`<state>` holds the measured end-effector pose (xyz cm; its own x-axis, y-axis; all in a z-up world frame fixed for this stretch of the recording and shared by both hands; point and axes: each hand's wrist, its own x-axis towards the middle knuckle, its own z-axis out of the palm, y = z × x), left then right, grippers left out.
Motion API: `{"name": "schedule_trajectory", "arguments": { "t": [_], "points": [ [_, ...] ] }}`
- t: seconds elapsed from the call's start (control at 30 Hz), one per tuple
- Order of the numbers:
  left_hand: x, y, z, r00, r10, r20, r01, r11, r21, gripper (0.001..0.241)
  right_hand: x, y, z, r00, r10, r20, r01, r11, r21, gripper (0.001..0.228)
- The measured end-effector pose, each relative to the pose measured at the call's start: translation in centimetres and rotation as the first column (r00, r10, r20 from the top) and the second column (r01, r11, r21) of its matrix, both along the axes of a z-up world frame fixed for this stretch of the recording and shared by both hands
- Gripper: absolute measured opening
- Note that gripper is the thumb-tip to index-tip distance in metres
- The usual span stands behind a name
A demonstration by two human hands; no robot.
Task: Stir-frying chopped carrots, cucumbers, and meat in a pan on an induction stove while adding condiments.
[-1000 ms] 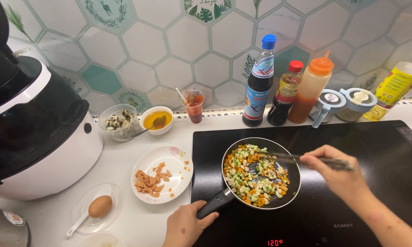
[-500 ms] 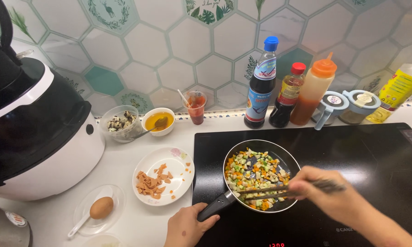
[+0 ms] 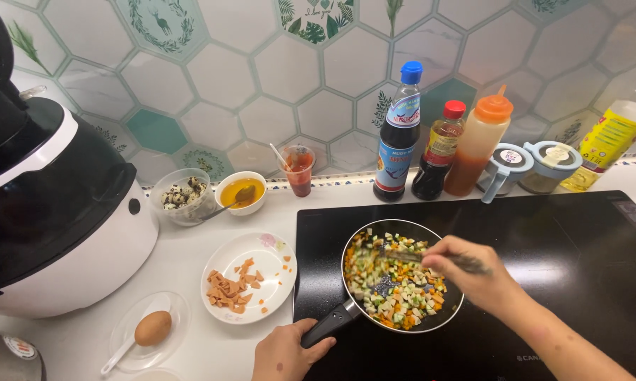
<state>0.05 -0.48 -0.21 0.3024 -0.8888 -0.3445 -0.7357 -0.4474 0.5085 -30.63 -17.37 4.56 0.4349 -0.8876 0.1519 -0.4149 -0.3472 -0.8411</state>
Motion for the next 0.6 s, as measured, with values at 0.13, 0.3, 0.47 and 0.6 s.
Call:
{"name": "schedule_trajectory", "arguments": {
  "t": [0.13,0.3,0.47,0.6],
  "points": [
    [0.1,0.0,-0.3,1.000,-0.002,0.009,0.002,1.000,-0.002,0.039,-1.2,1.4,2.2,0.997,0.078,-0.014,-0.076,0.991,0.109,0.019],
    [0.1,-0.1,-0.4,1.000,-0.004,0.022,0.004,1.000,0.017,0.038,-3.8,0.9,1.4,0.999,0.044,-0.002,-0.043,0.981,0.190,0.021],
    [0.0,-0.2,-0.4,1.000,0.006,0.025,-0.007,1.000,0.022,0.038,-5.5,-1.1,2.6,0.990,-0.142,-0.012,0.141,0.988,-0.070,0.019],
    [-0.1,-0.1,0.0,1.000,0.018,0.025,-0.019,0.999,0.042,0.039,-5.0,-1.0,2.5,0.972,-0.203,-0.122,0.186,0.973,-0.134,0.018]
  ]
}}
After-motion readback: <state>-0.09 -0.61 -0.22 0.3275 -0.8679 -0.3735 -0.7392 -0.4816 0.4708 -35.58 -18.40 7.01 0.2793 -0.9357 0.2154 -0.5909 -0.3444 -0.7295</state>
